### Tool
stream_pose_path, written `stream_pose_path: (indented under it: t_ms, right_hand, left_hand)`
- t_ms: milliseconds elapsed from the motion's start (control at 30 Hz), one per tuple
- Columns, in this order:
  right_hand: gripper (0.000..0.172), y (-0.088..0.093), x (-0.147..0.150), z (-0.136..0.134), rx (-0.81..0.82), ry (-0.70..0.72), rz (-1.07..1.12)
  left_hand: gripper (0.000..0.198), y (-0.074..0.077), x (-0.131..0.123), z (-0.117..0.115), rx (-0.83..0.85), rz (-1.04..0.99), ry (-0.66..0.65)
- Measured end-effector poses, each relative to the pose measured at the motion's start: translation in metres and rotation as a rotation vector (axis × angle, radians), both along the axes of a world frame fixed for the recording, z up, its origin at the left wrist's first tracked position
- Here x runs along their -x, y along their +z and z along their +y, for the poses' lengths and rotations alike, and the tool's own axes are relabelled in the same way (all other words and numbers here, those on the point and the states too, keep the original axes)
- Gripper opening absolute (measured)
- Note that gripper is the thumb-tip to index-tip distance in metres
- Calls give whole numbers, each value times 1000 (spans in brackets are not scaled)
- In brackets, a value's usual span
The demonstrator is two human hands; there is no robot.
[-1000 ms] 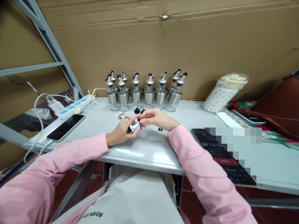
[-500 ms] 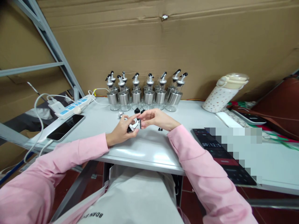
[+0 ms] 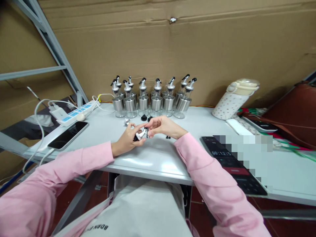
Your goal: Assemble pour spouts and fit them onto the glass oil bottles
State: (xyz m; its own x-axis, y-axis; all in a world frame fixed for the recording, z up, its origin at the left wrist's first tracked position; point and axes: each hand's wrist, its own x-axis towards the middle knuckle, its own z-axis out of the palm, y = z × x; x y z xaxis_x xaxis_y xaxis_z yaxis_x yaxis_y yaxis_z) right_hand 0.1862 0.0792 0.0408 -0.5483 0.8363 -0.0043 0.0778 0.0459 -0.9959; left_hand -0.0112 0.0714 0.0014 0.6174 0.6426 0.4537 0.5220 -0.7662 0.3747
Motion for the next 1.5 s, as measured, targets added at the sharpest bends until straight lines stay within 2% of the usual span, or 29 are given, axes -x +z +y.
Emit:
stream_pose_path:
  t_ms: [467, 833, 1500]
  right_hand:
    - [31, 11, 5, -10, -75, -35, 45]
    - [37, 9, 7, -9, -59, -56, 75]
    - [30, 4, 6, -6, -50, -80, 63]
  left_hand:
    - [61, 2, 1, 1, -15, -73, -60]
    - [58, 5, 7, 6, -55, -101, -36]
    - [48, 7, 4, 7, -102, -66, -37]
